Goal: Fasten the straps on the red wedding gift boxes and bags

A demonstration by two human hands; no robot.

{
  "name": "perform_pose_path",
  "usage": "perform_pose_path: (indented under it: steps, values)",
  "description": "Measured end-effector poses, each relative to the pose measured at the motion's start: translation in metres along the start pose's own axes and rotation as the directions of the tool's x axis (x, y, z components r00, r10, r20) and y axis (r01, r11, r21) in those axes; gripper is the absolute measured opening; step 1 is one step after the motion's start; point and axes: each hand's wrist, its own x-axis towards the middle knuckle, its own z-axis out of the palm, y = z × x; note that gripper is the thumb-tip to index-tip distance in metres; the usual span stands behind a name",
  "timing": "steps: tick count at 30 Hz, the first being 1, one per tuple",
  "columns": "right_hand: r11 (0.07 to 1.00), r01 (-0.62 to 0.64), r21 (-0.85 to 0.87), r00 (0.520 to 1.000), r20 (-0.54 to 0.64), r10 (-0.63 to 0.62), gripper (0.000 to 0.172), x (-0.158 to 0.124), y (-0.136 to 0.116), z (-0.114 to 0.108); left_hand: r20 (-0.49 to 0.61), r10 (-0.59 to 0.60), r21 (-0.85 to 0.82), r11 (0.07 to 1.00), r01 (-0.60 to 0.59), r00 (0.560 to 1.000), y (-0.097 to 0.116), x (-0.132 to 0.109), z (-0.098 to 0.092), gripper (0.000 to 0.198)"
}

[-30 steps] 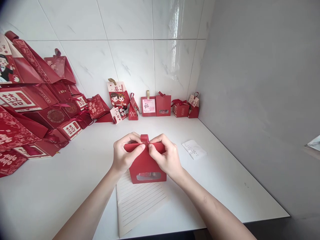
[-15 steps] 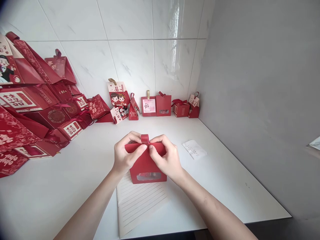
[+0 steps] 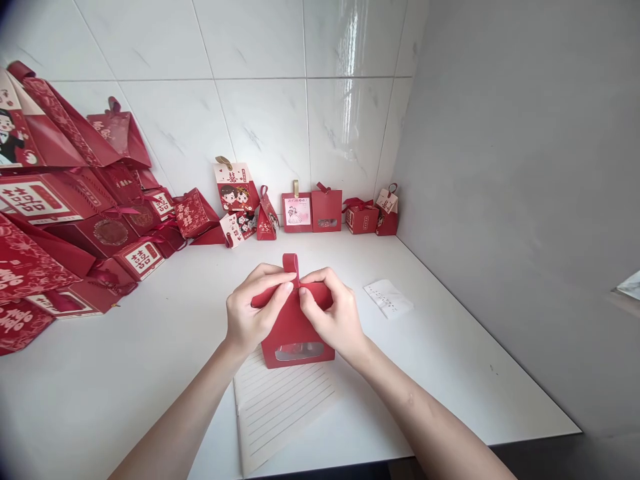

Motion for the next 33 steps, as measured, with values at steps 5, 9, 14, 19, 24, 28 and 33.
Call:
perform_pose_path:
  steps: [5,9,14,19,24,28,33]
  values:
    - [0.999,0.014,0.046,1.000,0.009,-0.015,0.004,0.0001,0.0004,-0.0007,0.047,-0.036,-0.073,0.997,0.040,0.998,0.0017,0.0000,-0.0033,0.025]
    - [0.999,0.005,0.040,1.000,0.005,-0.006,0.004,0.0002,0.0008,-0.0005,0.056,-0.083,-0.086,0.992,0.087,0.995,0.0022,-0.0002,-0.0046,0.025]
    - [0.999,-0.012,0.032,1.000,0.012,0.011,0.005,0.0000,0.0003,-0.0002,0.076,-0.098,-0.091,0.990,0.105,0.992,0.0021,0.0008,-0.0055,0.029]
    - [0.999,-0.012,0.040,1.000,0.018,0.011,0.006,-0.0004,-0.0005,-0.0010,0.075,-0.093,-0.096,0.990,0.100,0.993,0.0020,0.0010,-0.0059,0.030]
    - [0.999,-0.016,0.032,1.000,0.023,0.015,0.005,-0.0006,-0.0004,-0.0013,0.072,-0.101,-0.093,0.990,0.108,0.992,0.0017,0.0006,-0.0052,0.026]
    - [0.999,0.000,0.044,1.000,0.018,0.000,0.004,0.0002,-0.0001,-0.0010,0.054,-0.092,-0.074,0.993,0.096,0.994,0.0019,0.0003,-0.0042,0.023]
    - [1.000,-0.005,0.024,1.000,0.013,0.005,0.004,0.0005,0.0005,-0.0007,0.052,-0.110,-0.049,0.992,0.113,0.993,0.0026,0.0003,-0.0034,0.023]
